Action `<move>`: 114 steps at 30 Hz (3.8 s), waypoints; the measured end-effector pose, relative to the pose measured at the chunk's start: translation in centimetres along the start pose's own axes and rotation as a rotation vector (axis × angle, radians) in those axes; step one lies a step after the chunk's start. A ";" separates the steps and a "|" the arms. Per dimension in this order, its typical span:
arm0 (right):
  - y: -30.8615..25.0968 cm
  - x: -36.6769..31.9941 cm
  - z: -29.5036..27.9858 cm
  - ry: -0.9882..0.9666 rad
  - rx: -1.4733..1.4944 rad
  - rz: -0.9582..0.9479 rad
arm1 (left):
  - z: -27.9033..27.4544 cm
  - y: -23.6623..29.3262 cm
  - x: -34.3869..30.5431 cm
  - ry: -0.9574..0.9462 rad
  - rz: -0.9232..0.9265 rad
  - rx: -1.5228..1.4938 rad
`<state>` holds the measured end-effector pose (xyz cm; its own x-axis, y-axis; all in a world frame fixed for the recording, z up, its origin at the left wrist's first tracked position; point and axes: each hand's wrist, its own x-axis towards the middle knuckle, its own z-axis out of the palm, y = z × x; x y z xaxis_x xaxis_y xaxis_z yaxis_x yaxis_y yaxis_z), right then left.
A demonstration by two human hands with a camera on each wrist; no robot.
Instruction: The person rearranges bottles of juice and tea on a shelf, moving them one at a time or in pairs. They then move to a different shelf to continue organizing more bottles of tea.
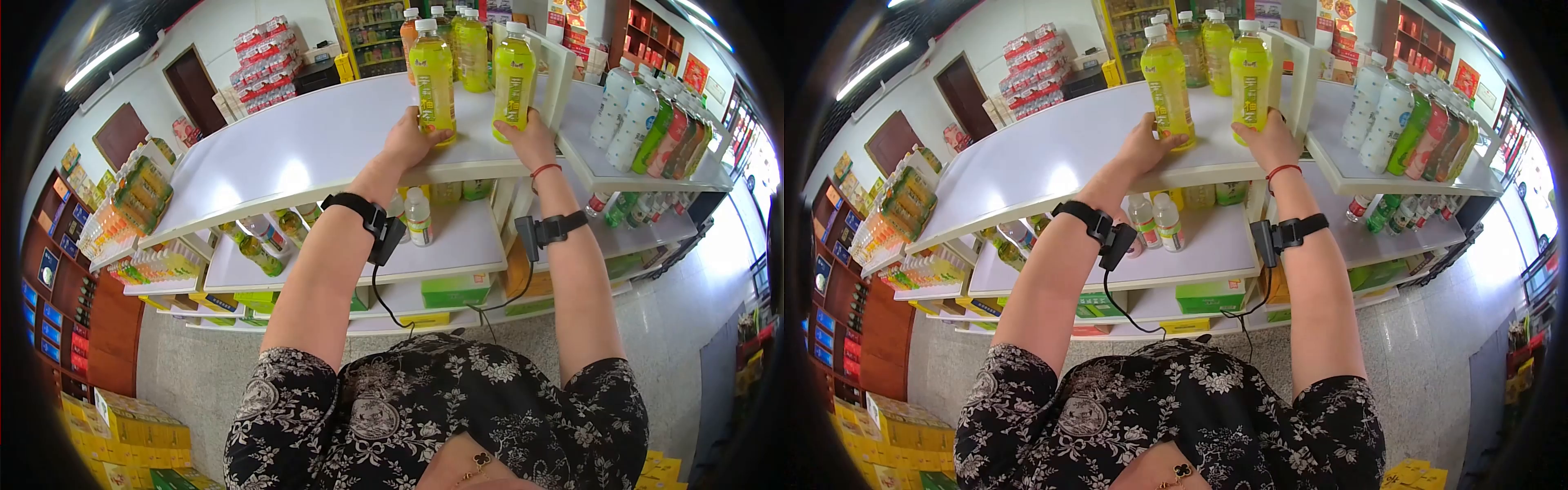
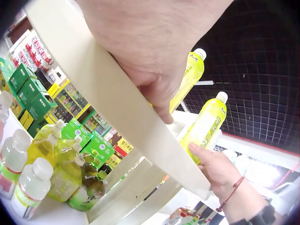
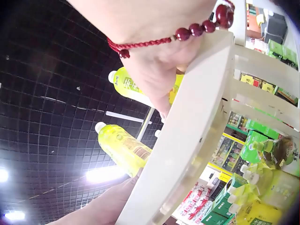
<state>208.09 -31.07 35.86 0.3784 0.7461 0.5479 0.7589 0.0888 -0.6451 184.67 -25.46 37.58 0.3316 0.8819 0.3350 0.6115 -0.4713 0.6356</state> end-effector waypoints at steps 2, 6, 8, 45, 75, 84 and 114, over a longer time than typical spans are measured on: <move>0.3 0.1 0.0 0.001 0.001 0.006 | 0.2 0.1 0.0 0.013 0.003 0.012; 0.0 0.0 -0.4 -0.014 0.033 0.010 | 0.0 0.5 -0.2 -0.001 -0.003 0.024; -0.5 -0.2 -0.9 -0.021 0.034 0.016 | 0.1 0.6 -0.1 -0.025 0.001 0.018; 0.0 0.2 0.0 0.003 0.025 -0.003 | -0.2 0.1 -0.4 0.101 -0.022 0.107; 2.5 1.3 0.6 0.002 0.072 -0.083 | 0.2 -0.8 -0.2 0.209 -0.147 -0.031; 5.2 3.1 0.8 -0.026 0.232 -0.099 | -1.6 -3.4 -1.8 0.325 0.030 0.002; -31.8 -13.6 26.5 -0.219 0.182 -0.597 | -49.1 -49.9 -16.6 1.020 -0.296 0.332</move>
<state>164.71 -26.54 34.78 -0.2105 0.6498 0.7304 0.6961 0.6242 -0.3547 113.35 -16.27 34.47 -0.5119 0.4789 0.7132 0.7814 -0.0854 0.6182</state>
